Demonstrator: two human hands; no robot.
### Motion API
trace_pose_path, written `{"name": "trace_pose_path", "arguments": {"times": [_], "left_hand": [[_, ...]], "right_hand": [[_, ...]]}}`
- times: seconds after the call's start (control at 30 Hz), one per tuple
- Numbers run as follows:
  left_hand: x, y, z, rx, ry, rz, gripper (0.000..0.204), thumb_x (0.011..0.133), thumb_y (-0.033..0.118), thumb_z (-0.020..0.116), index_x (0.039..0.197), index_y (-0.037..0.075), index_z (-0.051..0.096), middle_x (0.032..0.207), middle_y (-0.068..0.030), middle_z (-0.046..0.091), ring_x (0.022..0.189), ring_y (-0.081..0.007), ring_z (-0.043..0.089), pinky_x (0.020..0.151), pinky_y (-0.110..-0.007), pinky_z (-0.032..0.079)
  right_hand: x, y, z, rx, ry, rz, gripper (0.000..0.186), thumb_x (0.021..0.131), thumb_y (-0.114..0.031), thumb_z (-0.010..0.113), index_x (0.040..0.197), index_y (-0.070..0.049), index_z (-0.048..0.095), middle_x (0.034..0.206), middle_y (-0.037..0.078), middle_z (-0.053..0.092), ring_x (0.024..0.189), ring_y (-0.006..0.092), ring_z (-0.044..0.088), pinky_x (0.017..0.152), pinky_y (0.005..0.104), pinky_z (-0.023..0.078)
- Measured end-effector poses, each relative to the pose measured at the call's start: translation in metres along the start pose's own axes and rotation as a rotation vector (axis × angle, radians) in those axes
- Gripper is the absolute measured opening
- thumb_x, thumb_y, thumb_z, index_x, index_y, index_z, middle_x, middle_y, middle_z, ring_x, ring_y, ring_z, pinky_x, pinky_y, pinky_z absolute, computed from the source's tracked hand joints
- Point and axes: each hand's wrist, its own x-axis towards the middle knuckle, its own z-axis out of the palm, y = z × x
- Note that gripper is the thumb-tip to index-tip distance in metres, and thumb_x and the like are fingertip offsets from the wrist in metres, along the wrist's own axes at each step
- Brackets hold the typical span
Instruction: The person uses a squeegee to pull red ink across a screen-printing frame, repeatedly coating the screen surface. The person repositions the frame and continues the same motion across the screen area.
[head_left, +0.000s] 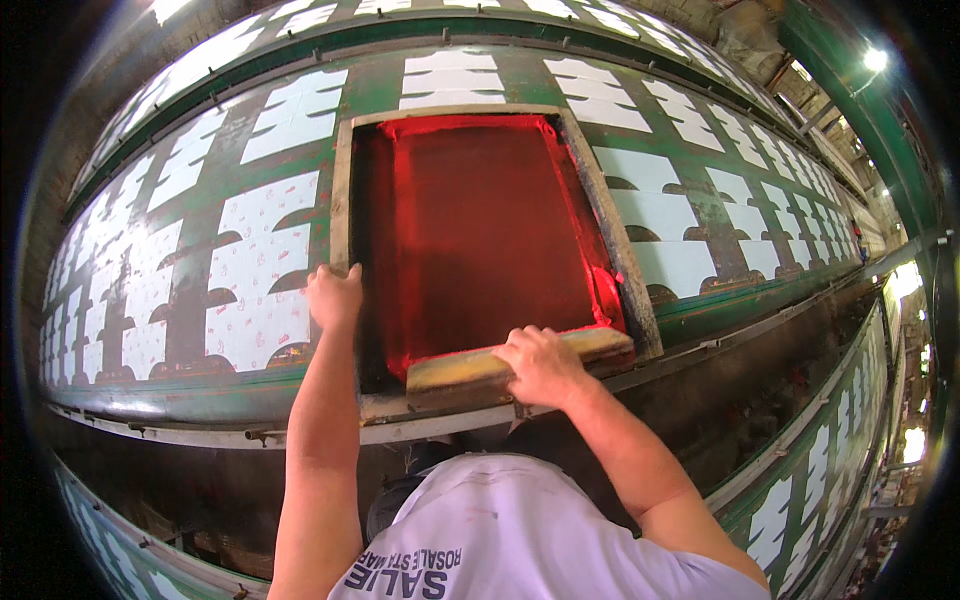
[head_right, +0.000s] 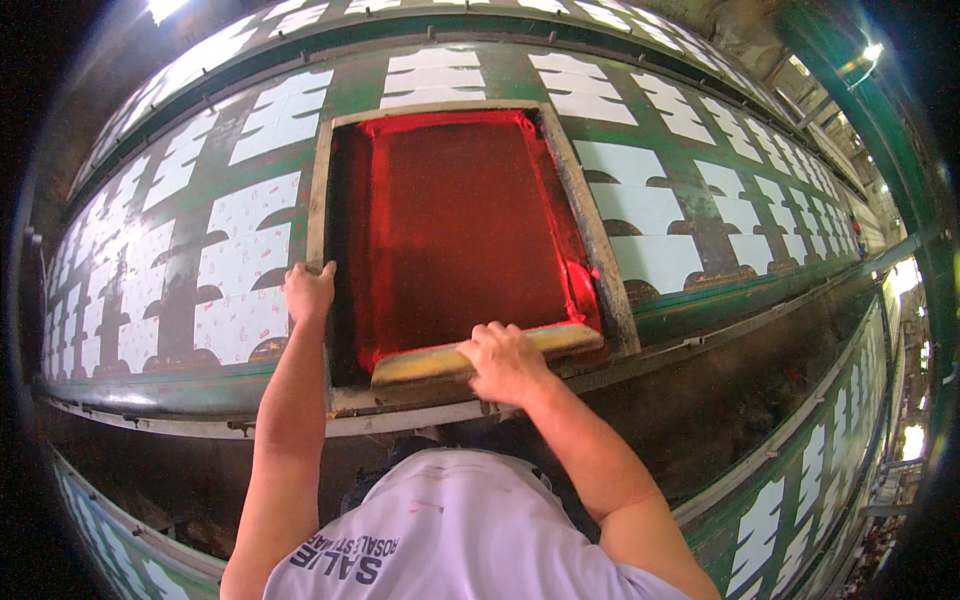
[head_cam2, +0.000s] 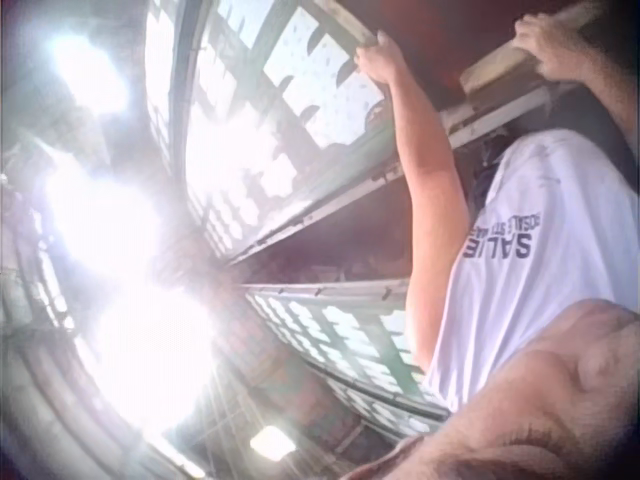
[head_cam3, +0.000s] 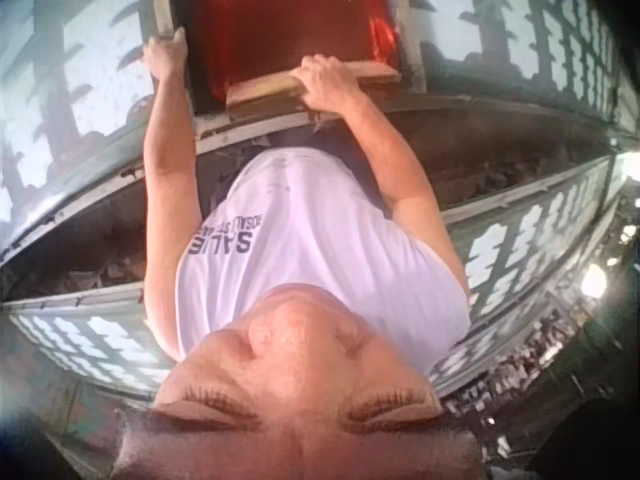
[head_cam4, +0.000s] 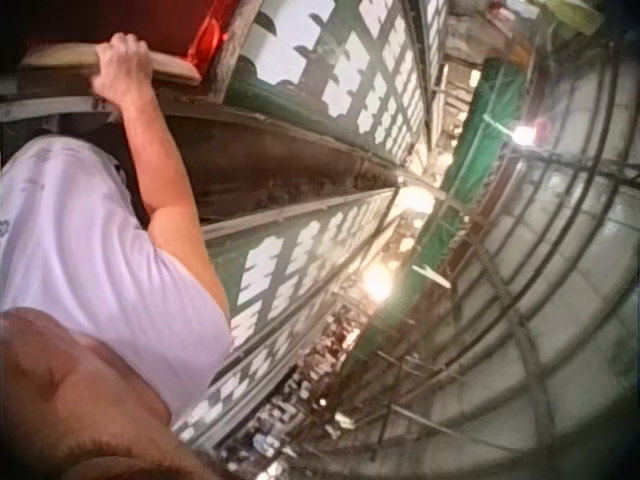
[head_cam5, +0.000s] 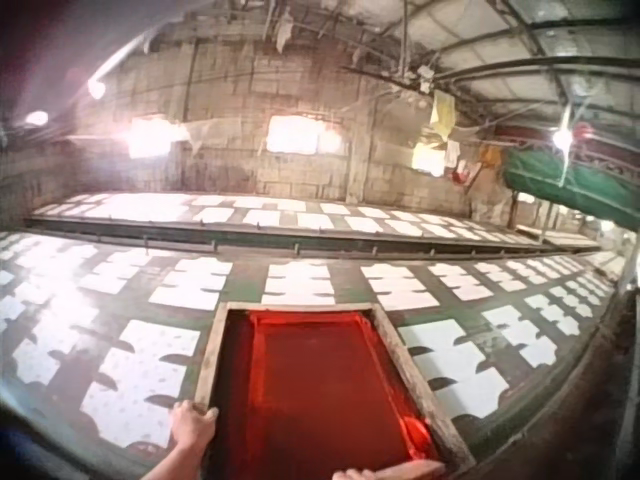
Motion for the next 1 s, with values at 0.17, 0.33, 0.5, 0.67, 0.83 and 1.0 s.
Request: {"name": "trace_pose_path", "arguments": {"times": [0.17, 0.33, 0.5, 0.67, 0.83, 1.0], "left_hand": [[0.0, 0.005, 0.003, 0.047, 0.001, -0.019, 0.068, 0.094, 0.056, 0.083, 0.126, -0.004, 0.073, 0.132, -0.0301, 0.073, 0.126, -0.0512, 0.07, 0.11, -0.058, 0.056], [0.003, 0.012, 0.007, 0.126, -0.022, -0.065, 0.067, 0.099, 0.061, 0.076, 0.129, 0.001, 0.074, 0.134, -0.0257, 0.074, 0.128, -0.0459, 0.071, 0.11, -0.057, 0.056], [0.003, 0.024, 0.009, 0.2, 0.006, -0.113, 0.065, 0.103, 0.063, 0.073, 0.127, 0.002, 0.074, 0.134, -0.0231, 0.075, 0.128, -0.0449, 0.071, 0.109, -0.055, 0.055], [0.003, 0.024, 0.011, 0.22, 0.026, -0.114, 0.064, 0.103, 0.063, 0.072, 0.121, 0.001, 0.074, 0.127, -0.0226, 0.075, 0.125, -0.044, 0.071, 0.106, -0.054, 0.055], [0.007, 0.017, 0.012, 0.168, 0.043, -0.07, 0.056, 0.1, 0.054, 0.08, 0.114, 0.0, 0.072, 0.121, -0.0213, 0.072, 0.117, -0.0437, 0.07, 0.101, -0.055, 0.056], [0.007, 0.004, 0.016, 0.069, 0.012, -0.033, 0.051, 0.091, 0.041, 0.09, 0.115, -0.001, 0.071, 0.121, -0.0206, 0.071, 0.115, -0.0438, 0.069, 0.101, -0.054, 0.056]], "right_hand": [[-0.03, 0.008, 0.005, 0.115, 0.108, -0.118, 0.057, 0.087, -0.054, 0.09, 0.123, -0.01, 0.081, 0.129, 0.012, 0.073, 0.126, 0.0348, 0.067, 0.107, 0.0523, 0.055], [-0.065, 0.079, -0.016, 0.402, 0.222, -0.112, 0.038, 0.096, -0.038, 0.085, 0.12, -0.008, 0.082, 0.129, 0.013, 0.076, 0.124, 0.0356, 0.07, 0.109, 0.0493, 0.056], [-0.091, 0.187, -0.035, 0.176, 0.543, 0.312, 0.043, 0.087, -0.014, 0.091, 0.129, -0.006, 0.08, 0.139, 0.017, 0.073, 0.133, 0.04, 0.066, 0.115, 0.0522, 0.053], [-0.08, 0.248, -0.025, 0.268, 0.423, 0.687, 0.075, 0.085, -0.013, 0.094, 0.153, -0.006, 0.064, 0.149, 0.024, 0.068, 0.143, 0.0433, 0.061, 0.123, 0.052, 0.049], [-0.063, 0.259, -0.011, 0.269, 0.432, 0.738, 0.085, 0.082, -0.011, 0.093, 0.159, -0.009, 0.058, 0.141, 0.023, 0.072, 0.134, 0.0445, 0.067, 0.117, 0.0534, 0.053], [-0.062, 0.265, -0.005, 0.317, 0.487, 0.717, 0.078, 0.078, -0.004, 0.09, 0.152, -0.009, 0.066, 0.133, 0.021, 0.075, 0.128, 0.0438, 0.07, 0.112, 0.0526, 0.056]]}}
